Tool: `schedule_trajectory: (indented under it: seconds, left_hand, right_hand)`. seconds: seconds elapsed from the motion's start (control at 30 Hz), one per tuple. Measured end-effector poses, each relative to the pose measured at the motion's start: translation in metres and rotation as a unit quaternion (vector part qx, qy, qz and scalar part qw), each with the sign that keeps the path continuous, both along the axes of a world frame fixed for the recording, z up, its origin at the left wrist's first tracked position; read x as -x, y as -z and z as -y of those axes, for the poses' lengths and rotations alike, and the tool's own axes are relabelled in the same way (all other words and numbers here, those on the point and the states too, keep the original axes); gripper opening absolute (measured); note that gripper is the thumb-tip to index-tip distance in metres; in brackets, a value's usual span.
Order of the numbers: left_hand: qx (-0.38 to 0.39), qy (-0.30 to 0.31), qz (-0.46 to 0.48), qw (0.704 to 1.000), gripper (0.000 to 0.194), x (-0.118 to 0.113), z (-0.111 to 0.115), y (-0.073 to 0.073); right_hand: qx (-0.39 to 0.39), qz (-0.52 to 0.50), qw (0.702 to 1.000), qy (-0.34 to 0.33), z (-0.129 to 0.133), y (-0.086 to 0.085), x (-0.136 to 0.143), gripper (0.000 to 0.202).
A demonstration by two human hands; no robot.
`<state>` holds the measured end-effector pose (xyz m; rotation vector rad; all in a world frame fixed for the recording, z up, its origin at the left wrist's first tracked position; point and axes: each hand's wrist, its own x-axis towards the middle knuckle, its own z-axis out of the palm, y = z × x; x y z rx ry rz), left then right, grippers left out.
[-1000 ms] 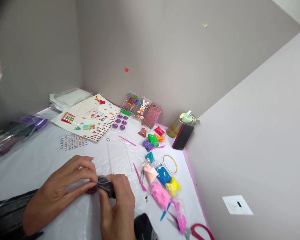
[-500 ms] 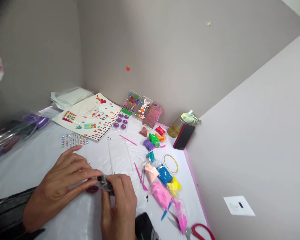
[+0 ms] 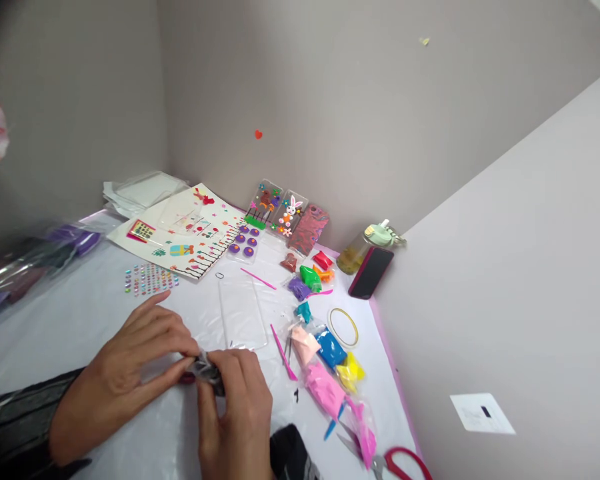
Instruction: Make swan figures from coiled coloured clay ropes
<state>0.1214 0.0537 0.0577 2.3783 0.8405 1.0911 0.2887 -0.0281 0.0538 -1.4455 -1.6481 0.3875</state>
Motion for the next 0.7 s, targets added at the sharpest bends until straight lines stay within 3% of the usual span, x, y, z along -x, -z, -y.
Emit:
schedule_trajectory:
  seconds: [0.13,0.23,0.33,0.43,0.57,0.7]
  left_hand:
    - [0.106,-0.01,0.041,0.993,0.012,0.001,-0.005,0.001]
    - [0.224,-0.035,0.072,0.971,0.014,0.005,-0.012,0.0]
    - [0.39,-0.018,0.123,0.912,0.02,0.01,-0.02,0.0]
    - [0.51,0.019,0.194,0.838,0.024,0.01,-0.023,0.003]
    - [0.594,0.022,0.245,0.766,0.028,0.007,-0.021,0.006]
    - [0.632,0.012,0.268,0.727,0.031,0.007,-0.019,0.006]
  right_hand:
    - [0.045,-0.076,0.996,-0.002,-0.002,-0.005,0.0,0.017]
    - [0.081,-0.131,0.988,0.011,-0.003,-0.012,-0.003,0.016]
    - [0.112,-0.167,0.978,0.051,-0.004,-0.018,-0.012,0.008]
    - [0.105,-0.16,0.976,0.101,-0.007,-0.017,-0.025,0.017]
    - [0.108,-0.148,0.975,0.124,-0.009,-0.011,-0.037,0.027]
    - [0.111,-0.151,0.975,0.119,-0.009,-0.01,-0.036,0.027]
